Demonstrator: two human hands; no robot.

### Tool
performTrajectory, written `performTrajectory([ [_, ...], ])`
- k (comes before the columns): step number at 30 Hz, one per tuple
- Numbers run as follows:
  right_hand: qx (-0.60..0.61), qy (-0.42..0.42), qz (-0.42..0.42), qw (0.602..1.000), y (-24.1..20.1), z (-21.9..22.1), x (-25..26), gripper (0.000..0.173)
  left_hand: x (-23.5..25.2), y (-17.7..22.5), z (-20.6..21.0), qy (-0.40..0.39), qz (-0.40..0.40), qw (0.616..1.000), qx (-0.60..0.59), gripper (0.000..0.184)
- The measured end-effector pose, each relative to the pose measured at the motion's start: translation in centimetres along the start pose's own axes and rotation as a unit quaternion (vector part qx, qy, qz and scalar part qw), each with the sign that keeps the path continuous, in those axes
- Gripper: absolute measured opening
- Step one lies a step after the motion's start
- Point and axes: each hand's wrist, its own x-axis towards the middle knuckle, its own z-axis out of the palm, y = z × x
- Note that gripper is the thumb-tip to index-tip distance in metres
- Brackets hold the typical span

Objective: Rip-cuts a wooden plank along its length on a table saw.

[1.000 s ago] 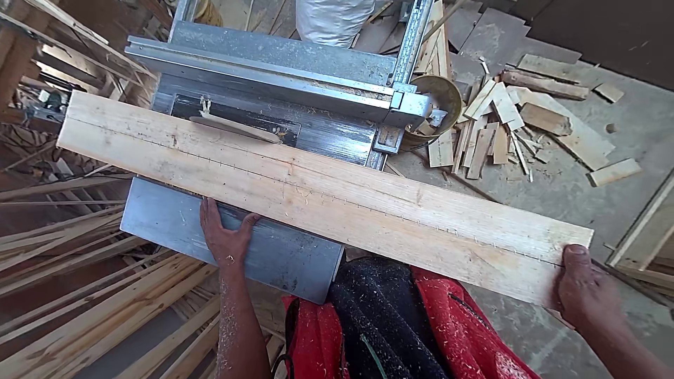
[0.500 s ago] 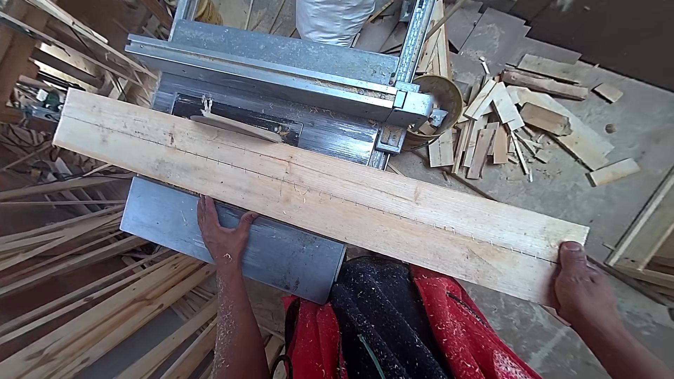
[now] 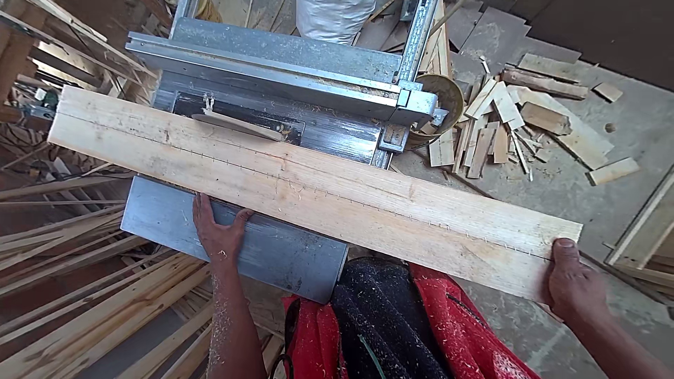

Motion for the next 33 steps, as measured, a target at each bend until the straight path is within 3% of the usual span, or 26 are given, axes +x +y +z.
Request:
performTrajectory([
  [16,-0.011,0.002,0.004,1.0,0.1,0.8,-0.2,0.081,1.0,-0.6,-0.5,-0.005,-0.008,1.0,-0.002,0.118],
  [33,0.0,-0.002,-0.008,1.0,-1.3,2.3,-1.1,0.076,2.2,-1.3,-1.1,-0.002,-0.001,1.0,-0.001,0.118],
])
